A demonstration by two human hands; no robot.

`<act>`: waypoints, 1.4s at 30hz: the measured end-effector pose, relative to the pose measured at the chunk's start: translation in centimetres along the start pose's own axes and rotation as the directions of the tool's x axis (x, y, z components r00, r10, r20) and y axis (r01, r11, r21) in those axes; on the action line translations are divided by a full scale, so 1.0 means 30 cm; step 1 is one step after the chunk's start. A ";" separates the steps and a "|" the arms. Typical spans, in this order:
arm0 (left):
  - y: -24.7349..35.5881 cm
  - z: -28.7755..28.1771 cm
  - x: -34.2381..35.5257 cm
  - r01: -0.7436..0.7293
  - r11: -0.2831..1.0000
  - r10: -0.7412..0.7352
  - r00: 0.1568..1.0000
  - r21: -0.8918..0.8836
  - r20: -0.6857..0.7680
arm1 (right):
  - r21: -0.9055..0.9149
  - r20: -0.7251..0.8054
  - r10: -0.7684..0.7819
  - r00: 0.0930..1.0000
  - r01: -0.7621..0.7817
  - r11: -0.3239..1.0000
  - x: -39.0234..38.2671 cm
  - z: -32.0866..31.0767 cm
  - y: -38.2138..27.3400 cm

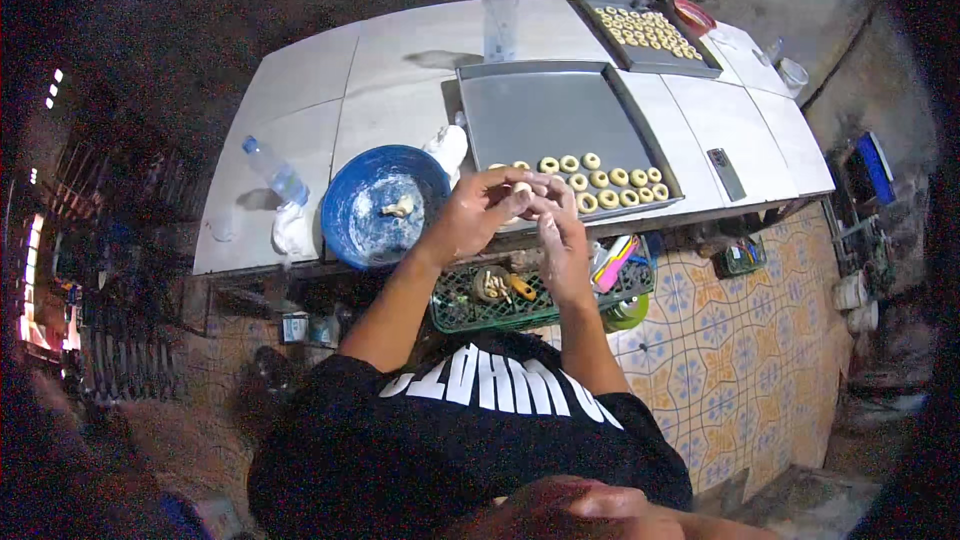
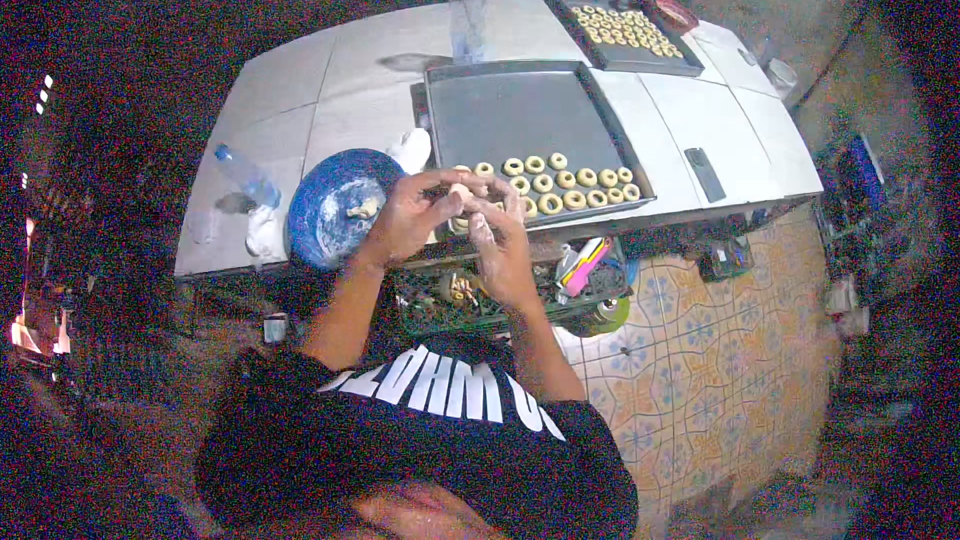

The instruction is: The person shapes dough into rings by hand, places the dough onto a metal tray, and rubs flour from a bowl onto their hands to shape more dough.

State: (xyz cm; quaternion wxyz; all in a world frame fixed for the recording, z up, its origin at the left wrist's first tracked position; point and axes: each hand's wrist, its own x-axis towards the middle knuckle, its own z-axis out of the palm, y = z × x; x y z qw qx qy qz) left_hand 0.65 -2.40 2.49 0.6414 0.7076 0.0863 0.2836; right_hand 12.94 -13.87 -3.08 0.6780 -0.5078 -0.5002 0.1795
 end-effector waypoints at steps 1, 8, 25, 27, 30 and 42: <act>0.009 0.002 0.002 0.007 0.999 -0.007 1.000 -0.035 -0.006 | 0.040 -0.006 0.024 1.000 -0.024 0.999 0.001 -0.003 -0.006; -0.074 0.014 0.000 0.081 0.992 -0.077 0.996 -0.100 0.045 | 0.319 -0.018 0.087 0.996 -0.076 0.945 0.009 -0.033 -0.004; -0.006 0.021 -0.026 0.160 0.972 -0.150 0.986 0.170 -0.071 | 0.416 -0.013 0.073 0.997 -0.061 0.907 0.008 -0.004 -0.038; 0.003 0.024 -0.023 0.134 0.966 -0.127 0.991 0.222 -0.045 | 0.372 -0.019 0.018 1.000 -0.010 0.928 0.008 -0.014 -0.005; -0.011 0.014 -0.036 0.161 0.979 -0.154 0.986 0.126 -0.065 | 0.352 0.020 0.031 0.999 -0.036 0.935 0.024 -0.004 -0.033; 0.011 0.032 -0.044 -0.109 0.968 0.133 0.987 0.226 -0.093 | 0.373 0.029 0.034 0.999 -0.043 0.927 0.019 -0.013 -0.032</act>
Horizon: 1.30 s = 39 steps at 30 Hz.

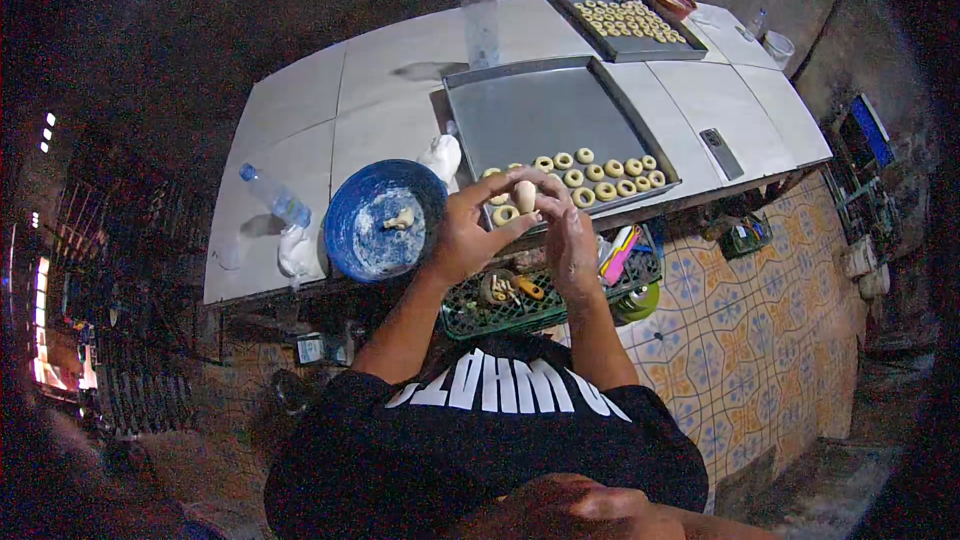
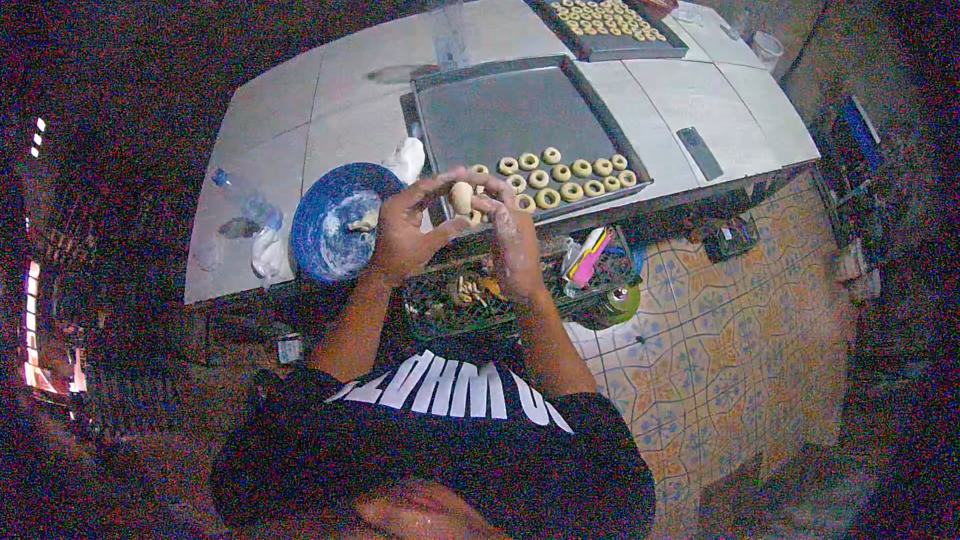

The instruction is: The person shapes dough into rings by hand, places the dough onto a metal tray, and rubs flour from a bowl onto their hands to shape more dough.

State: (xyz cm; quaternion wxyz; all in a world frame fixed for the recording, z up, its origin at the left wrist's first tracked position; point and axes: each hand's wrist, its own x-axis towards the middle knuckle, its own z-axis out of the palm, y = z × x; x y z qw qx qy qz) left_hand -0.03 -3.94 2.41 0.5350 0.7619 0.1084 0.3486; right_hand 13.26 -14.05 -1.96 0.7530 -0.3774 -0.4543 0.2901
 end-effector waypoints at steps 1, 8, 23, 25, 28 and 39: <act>-0.015 -0.003 0.003 -0.002 1.000 0.002 1.000 0.002 0.000 | 0.001 0.001 -0.003 1.000 0.003 1.000 -0.001 -0.009 0.011; -0.025 -0.003 -0.001 0.068 0.984 -0.078 0.995 -0.165 -0.057 | -0.258 -0.072 -0.174 0.982 0.151 0.954 -0.013 -0.029 0.022; 0.000 -0.010 0.006 0.044 0.973 -0.066 0.994 -0.228 -0.087 | -0.332 0.014 -0.187 0.982 0.181 0.926 -0.024 -0.049 0.034; 0.005 -0.022 0.008 0.063 0.967 -0.070 0.997 -0.247 -0.018 | -0.254 0.025 -0.166 0.986 0.167 0.953 -0.022 -0.033 0.036; 0.006 -0.035 0.005 0.108 0.933 -0.099 0.994 -0.343 0.045 | -0.107 0.054 -0.134 0.990 0.139 0.984 -0.018 -0.005 0.026; 0.016 -0.032 -0.010 0.087 0.993 -0.085 0.996 -0.085 0.025 | 0.156 0.058 -0.003 0.998 -0.006 0.988 -0.019 0.026 0.021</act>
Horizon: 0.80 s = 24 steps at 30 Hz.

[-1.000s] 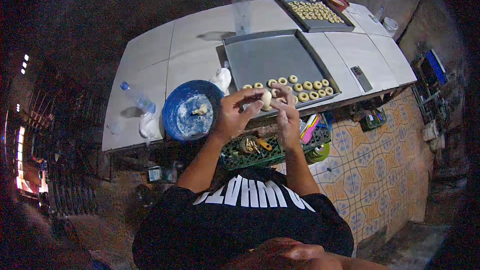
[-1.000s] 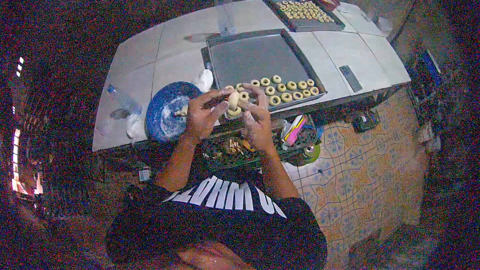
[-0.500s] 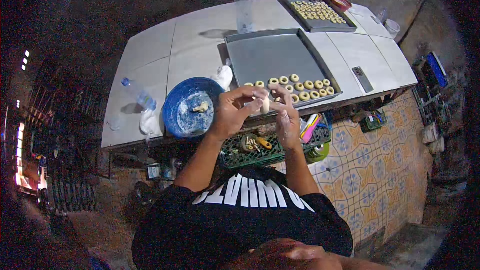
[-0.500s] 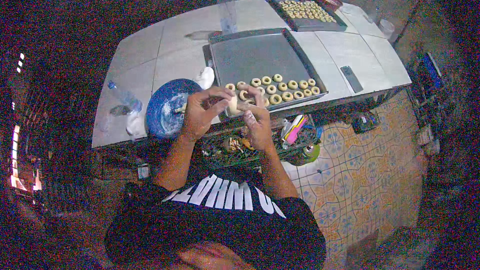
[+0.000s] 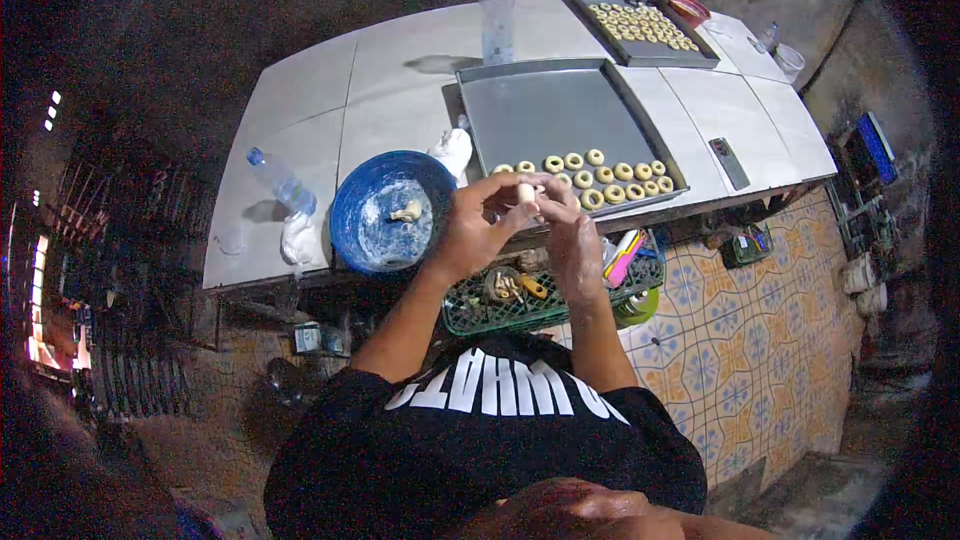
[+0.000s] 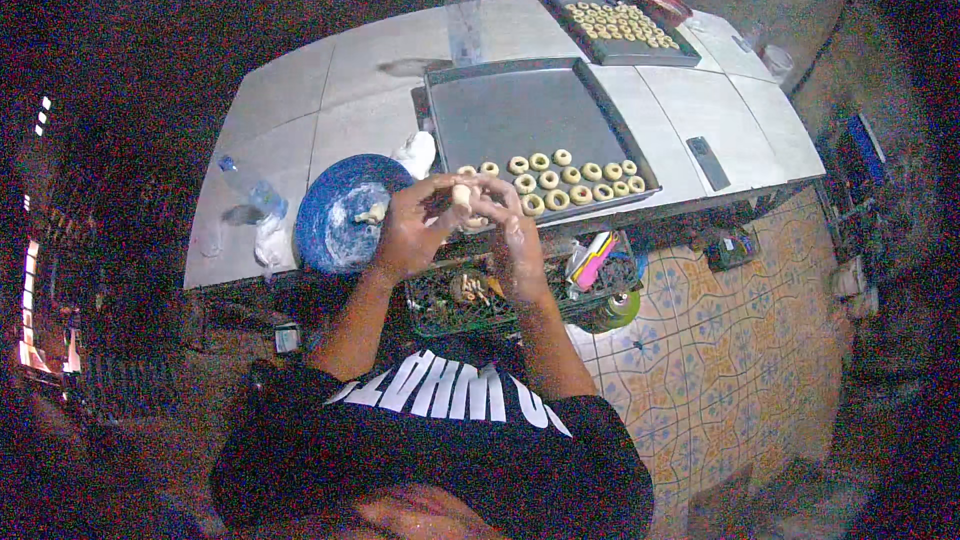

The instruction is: The person shapes dough into rings by hand, places the dough onto a metal tray, and rubs flour from a bowl onto their hands to shape more dough.

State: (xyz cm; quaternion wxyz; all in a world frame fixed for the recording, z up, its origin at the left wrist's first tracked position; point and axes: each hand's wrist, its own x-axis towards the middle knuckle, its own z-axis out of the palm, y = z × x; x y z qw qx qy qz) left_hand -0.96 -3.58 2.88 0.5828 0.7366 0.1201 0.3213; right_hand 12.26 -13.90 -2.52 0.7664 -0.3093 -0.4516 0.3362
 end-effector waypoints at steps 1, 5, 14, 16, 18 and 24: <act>0.000 -0.010 -0.001 -0.032 0.994 0.031 0.999 0.107 0.008 | -0.066 0.008 -0.036 0.999 0.036 0.997 -0.001 -0.007 0.007; 0.028 0.014 0.007 -0.261 0.902 0.267 0.963 0.345 0.030 | 0.142 -0.038 0.103 0.994 -0.097 0.985 0.004 0.003 0.004; 0.019 0.018 0.022 -0.279 0.870 0.329 0.943 0.405 -0.057 | 0.230 -0.029 0.187 0.982 -0.175 0.957 0.018 -0.015 0.012; 0.022 0.013 0.035 -0.382 0.802 0.432 0.902 0.459 -0.005 | 0.294 -0.028 0.224 0.974 -0.206 0.933 0.011 -0.031 0.022; -0.007 0.000 0.031 -0.243 0.871 0.234 0.969 0.427 0.075 | 0.320 0.011 0.253 0.967 -0.243 0.916 0.017 -0.040 0.020; -0.006 0.042 0.037 -0.204 0.922 0.243 0.967 0.329 -0.080 | 0.266 -0.028 0.181 0.983 -0.168 0.949 0.025 -0.044 0.014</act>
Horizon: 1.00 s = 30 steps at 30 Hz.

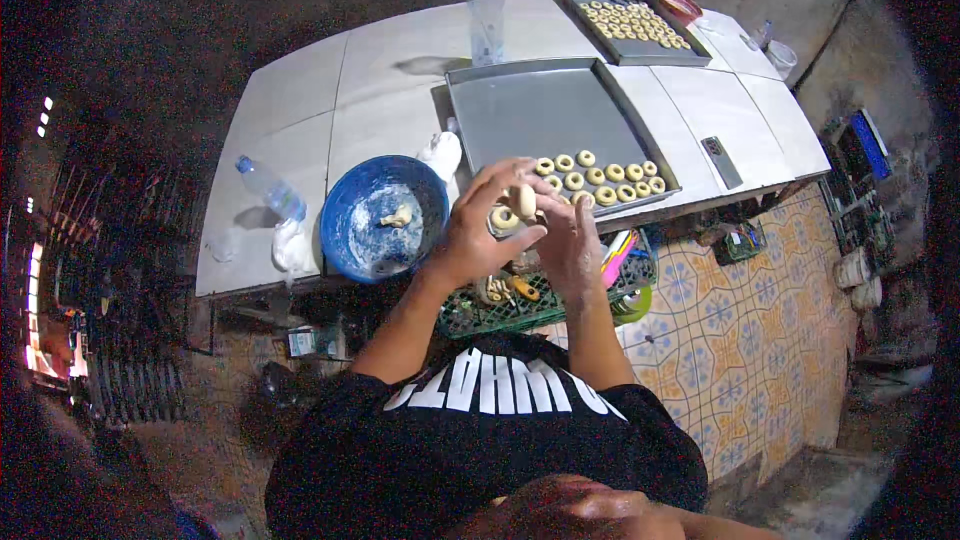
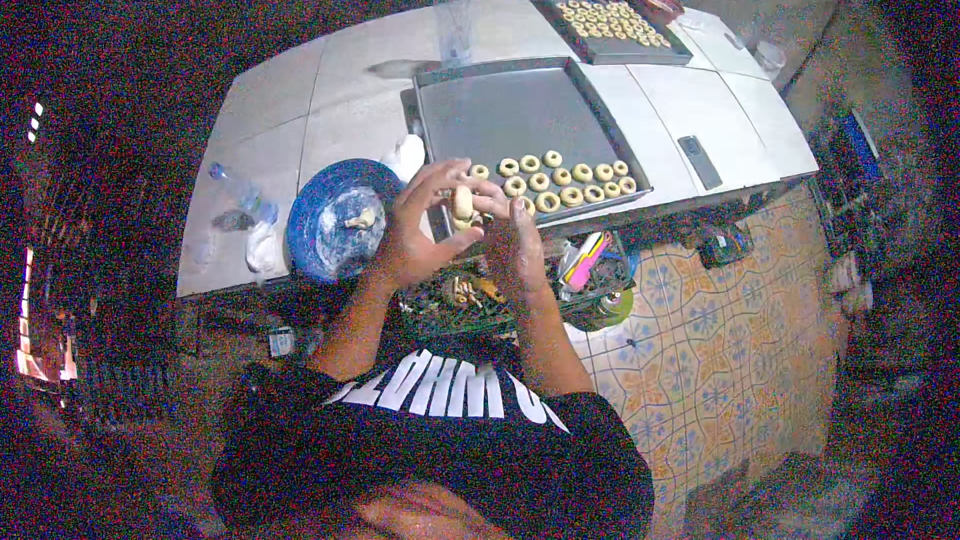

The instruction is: The person shapes dough into rings by hand, places the dough onto a metal tray, and rubs flour from a bowl onto their hands to shape more dough.

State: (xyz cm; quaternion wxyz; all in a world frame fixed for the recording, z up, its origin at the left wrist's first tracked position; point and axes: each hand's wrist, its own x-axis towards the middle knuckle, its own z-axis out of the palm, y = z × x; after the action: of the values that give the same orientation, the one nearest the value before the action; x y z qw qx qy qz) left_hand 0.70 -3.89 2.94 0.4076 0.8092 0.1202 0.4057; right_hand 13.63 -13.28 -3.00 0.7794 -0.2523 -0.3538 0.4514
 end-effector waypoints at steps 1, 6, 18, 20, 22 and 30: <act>-0.006 -0.003 0.007 -0.098 0.993 0.097 0.995 0.069 0.025 | 0.019 -0.022 0.002 1.000 -0.002 1.000 -0.005 0.001 -0.006; -0.007 -0.022 0.007 0.099 0.995 -0.099 0.988 0.005 0.121 | -0.114 0.035 -0.043 0.998 0.047 0.992 0.003 0.013 -0.024; -0.044 -0.024 -0.005 -0.155 0.986 0.151 0.986 0.065 0.069 | -0.081 -0.002 0.020 1.000 -0.021 0.996 -0.012 0.018 -0.037; -0.023 -0.014 -0.009 -0.009 0.999 0.007 0.998 0.047 0.055 | -0.139 0.031 -0.046 0.998 0.050 0.989 -0.010 0.013 -0.033; -0.001 -0.013 -0.015 0.055 0.998 -0.057 0.995 0.027 0.081 | -0.052 -0.035 0.037 0.999 -0.039 0.998 -0.022 0.037 -0.057; -0.041 0.020 -0.025 0.311 0.853 -0.242 0.947 -0.420 0.210 | -0.108 -0.064 0.028 0.998 -0.034 0.994 -0.025 -0.012 -0.045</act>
State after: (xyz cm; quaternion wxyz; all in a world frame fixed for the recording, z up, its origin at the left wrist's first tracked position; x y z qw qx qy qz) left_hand 0.84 -3.84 1.40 0.6446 0.6959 0.1079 0.2976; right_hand 14.35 -14.58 -2.50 0.7681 -0.3137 -0.3493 0.4355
